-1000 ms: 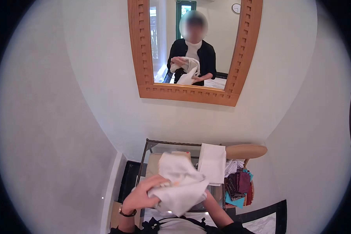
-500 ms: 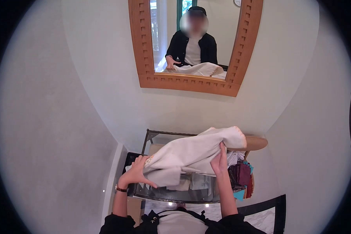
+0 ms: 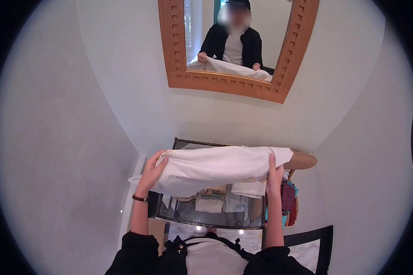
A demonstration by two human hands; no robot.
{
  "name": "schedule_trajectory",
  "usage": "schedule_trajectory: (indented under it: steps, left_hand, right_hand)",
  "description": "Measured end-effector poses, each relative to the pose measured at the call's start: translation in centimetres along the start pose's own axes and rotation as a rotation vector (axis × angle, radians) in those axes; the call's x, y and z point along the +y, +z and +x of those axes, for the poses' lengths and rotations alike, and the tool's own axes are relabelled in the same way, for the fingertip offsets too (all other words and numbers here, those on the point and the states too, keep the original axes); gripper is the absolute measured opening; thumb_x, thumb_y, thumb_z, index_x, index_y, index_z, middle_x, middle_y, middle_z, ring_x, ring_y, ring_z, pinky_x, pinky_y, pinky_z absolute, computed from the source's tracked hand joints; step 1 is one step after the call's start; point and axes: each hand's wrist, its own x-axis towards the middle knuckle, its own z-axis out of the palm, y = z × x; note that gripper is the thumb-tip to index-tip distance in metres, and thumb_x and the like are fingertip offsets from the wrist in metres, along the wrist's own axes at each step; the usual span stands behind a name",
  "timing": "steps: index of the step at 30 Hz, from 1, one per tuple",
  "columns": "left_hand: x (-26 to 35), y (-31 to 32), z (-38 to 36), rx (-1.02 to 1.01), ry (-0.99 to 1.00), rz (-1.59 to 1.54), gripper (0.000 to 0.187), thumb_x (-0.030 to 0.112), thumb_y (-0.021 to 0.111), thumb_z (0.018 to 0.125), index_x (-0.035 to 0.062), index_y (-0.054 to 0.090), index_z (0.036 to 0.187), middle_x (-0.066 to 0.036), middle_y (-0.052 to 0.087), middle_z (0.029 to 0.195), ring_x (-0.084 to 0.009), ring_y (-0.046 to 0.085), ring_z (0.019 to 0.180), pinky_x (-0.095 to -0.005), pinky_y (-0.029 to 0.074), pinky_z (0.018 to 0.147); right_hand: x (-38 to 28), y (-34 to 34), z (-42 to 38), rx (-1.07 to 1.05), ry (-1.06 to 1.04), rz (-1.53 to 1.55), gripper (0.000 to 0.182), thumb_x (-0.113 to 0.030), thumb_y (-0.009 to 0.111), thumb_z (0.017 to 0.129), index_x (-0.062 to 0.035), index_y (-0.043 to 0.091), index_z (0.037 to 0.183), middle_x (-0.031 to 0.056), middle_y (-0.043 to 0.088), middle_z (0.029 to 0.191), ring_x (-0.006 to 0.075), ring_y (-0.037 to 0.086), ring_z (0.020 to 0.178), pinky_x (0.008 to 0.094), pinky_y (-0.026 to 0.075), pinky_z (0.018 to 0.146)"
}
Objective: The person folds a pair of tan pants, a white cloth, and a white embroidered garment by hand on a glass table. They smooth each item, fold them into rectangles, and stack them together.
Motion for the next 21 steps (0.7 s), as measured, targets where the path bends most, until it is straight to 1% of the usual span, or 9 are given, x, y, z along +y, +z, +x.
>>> schedule_trajectory:
  steps: [4,7,10,12,14,17,18,20,21]
  left_hand:
    - [1.2,-1.0,0.7,-0.098,-0.099,-0.057,0.032,0.024,0.057,0.096,0.0028,0.059,0.120,-0.003,0.064,0.105,-0.0069,0.055,0.099,-0.0235,0.044,0.087]
    - [-5.3,-2.7,2.4,-0.053,0.091,0.392,0.038,0.025,0.057,0.095,0.0041,0.054,0.127,-0.008,0.063,0.111,-0.0114,0.057,0.099,-0.0265,0.045,0.087]
    - [-9.6,-0.7,0.5,-0.002,0.268,1.189,0.047,0.028,0.057,0.095,0.0057,0.045,0.135,-0.012,0.058,0.119,-0.0174,0.058,0.102,-0.0302,0.046,0.087]
    - [-8.5,3.7,-1.7,-0.233,-0.127,0.406,0.044,0.030,0.054,0.097,0.0042,0.046,0.131,-0.010,0.053,0.125,-0.0187,0.056,0.107,-0.0352,0.046,0.090]
    - [-6.3,7.4,-4.1,-0.338,-0.562,-0.561,0.042,0.032,0.050,0.098,0.0055,0.046,0.131,-0.009,0.057,0.116,-0.0183,0.058,0.104,-0.0359,0.048,0.089]
    - [-9.1,8.3,-4.9,-0.303,-0.615,-0.550,0.044,0.035,0.046,0.100,0.0061,0.045,0.133,-0.008,0.060,0.114,-0.0175,0.059,0.104,-0.0338,0.049,0.090]
    - [-10.0,7.5,-5.0,-0.239,-0.657,-0.573,0.046,0.035,0.046,0.100,0.0051,0.044,0.134,-0.007,0.061,0.119,-0.0180,0.060,0.107,-0.0333,0.049,0.092]
    - [-11.2,6.1,-5.7,-0.253,-0.711,-0.783,0.045,0.033,0.044,0.100,0.0053,0.042,0.136,-0.009,0.056,0.127,-0.0202,0.057,0.113,-0.0352,0.047,0.096]
    - [-11.4,5.7,-6.0,-0.263,-0.735,-0.887,0.045,0.032,0.043,0.101,0.0053,0.040,0.137,-0.010,0.054,0.131,-0.0214,0.055,0.117,-0.0361,0.046,0.098]
  right_hand:
    - [-1.0,0.8,-0.7,-0.024,0.022,-0.041,0.058,-0.032,0.061,0.093,0.0041,0.042,0.134,0.0123,0.053,0.129,0.0200,0.048,0.119,0.0309,0.035,0.103]
    - [0.4,1.6,-1.4,-0.042,0.009,-0.168,0.060,-0.034,0.060,0.093,0.0034,0.041,0.135,0.0120,0.054,0.128,0.0204,0.051,0.117,0.0313,0.036,0.102]
    - [2.8,2.5,-3.8,-0.288,0.021,-0.319,0.050,-0.029,0.058,0.095,0.0022,0.043,0.132,0.0131,0.052,0.128,0.0178,0.050,0.117,0.0326,0.040,0.098]
    - [5.1,3.6,-6.8,-0.464,-0.028,-0.466,0.042,-0.020,0.057,0.094,0.0000,0.047,0.130,0.0165,0.051,0.129,0.0225,0.052,0.116,0.0343,0.040,0.098]
    - [7.9,4.5,-9.4,-0.678,-0.332,-0.757,0.041,-0.013,0.058,0.090,-0.0034,0.049,0.129,0.0171,0.050,0.131,0.0275,0.053,0.114,0.0352,0.041,0.098]
    - [5.4,7.0,-11.8,-1.028,-0.498,-0.835,0.051,-0.015,0.063,0.087,-0.0069,0.045,0.134,0.0174,0.052,0.128,0.0356,0.055,0.107,0.0391,0.043,0.097]
    - [4.9,7.2,-12.0,-1.061,-0.519,-0.816,0.051,-0.016,0.064,0.086,-0.0076,0.046,0.133,0.0161,0.052,0.129,0.0344,0.055,0.107,0.0388,0.043,0.096]
    - [4.4,7.3,-12.2,-1.120,-0.561,-0.775,0.051,-0.018,0.066,0.086,-0.0091,0.047,0.132,0.0135,0.051,0.130,0.0321,0.055,0.108,0.0382,0.044,0.093]
    - [4.6,7.1,-12.2,-1.099,-0.410,-0.704,0.051,-0.019,0.066,0.085,-0.0089,0.048,0.131,0.0132,0.052,0.129,0.0311,0.056,0.105,0.0378,0.044,0.092]
